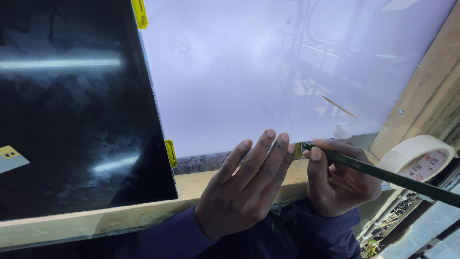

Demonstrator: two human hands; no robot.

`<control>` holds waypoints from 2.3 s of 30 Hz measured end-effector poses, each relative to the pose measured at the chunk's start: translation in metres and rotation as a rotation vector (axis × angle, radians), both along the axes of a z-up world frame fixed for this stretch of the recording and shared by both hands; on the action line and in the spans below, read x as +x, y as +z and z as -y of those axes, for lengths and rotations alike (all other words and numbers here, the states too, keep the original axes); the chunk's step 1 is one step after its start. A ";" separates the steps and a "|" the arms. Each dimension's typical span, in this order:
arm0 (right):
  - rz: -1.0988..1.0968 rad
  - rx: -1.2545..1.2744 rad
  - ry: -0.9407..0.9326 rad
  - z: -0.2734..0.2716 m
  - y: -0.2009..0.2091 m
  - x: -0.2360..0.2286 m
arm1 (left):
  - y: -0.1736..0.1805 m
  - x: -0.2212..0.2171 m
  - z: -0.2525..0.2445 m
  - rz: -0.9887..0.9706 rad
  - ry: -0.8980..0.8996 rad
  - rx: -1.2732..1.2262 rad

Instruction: Preparing a small electronic component by applying adhesive tape and trimming it with scissors at a repair workbench.

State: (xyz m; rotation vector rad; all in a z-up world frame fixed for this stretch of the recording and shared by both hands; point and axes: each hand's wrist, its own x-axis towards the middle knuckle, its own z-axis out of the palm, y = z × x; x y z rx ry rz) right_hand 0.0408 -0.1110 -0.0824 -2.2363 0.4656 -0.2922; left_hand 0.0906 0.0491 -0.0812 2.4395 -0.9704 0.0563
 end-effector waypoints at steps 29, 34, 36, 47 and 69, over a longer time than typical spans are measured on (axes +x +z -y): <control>-0.005 -0.007 -0.056 -0.004 -0.001 -0.002 | 0.000 0.002 0.000 -0.004 0.003 -0.011; -0.026 -0.026 -0.128 -0.005 0.000 -0.002 | -0.001 0.001 0.000 -0.010 0.006 -0.018; 0.007 0.013 -0.026 -0.002 0.000 -0.001 | 0.000 0.002 0.000 -0.009 0.004 -0.016; -0.036 -0.048 -0.148 -0.008 0.002 -0.002 | -0.001 0.001 0.000 -0.022 0.002 -0.027; -0.026 -0.038 -0.131 -0.007 0.001 -0.002 | -0.001 -0.001 0.000 -0.025 0.001 -0.033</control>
